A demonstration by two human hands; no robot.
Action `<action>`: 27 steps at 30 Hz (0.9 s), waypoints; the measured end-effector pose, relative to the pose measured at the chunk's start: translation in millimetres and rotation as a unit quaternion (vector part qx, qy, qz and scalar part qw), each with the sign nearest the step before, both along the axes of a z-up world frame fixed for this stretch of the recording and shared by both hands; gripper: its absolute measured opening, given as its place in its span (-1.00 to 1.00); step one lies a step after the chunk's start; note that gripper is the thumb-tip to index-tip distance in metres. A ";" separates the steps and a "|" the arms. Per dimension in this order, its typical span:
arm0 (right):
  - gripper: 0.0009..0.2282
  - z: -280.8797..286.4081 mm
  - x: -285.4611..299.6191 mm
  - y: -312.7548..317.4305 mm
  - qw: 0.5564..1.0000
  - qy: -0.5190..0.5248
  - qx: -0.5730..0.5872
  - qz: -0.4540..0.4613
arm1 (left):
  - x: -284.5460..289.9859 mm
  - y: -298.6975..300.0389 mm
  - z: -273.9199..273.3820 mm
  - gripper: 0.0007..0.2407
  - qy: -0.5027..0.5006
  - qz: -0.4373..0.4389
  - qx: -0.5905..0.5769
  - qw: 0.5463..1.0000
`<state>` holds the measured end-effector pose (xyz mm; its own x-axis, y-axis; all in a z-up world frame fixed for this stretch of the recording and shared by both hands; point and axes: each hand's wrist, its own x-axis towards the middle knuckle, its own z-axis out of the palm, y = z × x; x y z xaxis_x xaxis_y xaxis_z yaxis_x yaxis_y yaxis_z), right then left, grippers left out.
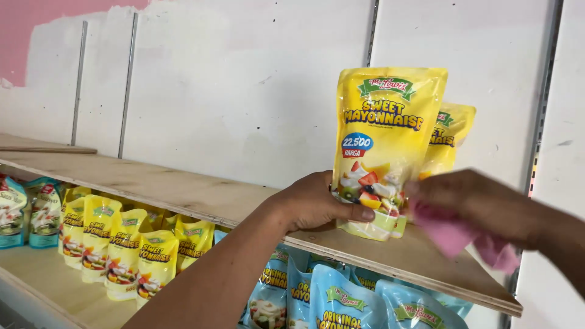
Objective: Wiping down mayonnaise pouches with a cloth and placing them on a shelf.
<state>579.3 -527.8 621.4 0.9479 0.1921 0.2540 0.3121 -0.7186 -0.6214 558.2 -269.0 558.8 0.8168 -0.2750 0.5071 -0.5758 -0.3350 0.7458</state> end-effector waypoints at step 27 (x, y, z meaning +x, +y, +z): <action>-0.60 -45.0 76.9 58.5 0.993 -0.028 0.058 0.099 | 2.9 5.2 -0.9 -0.49 0.004 0.271 0.194 0.943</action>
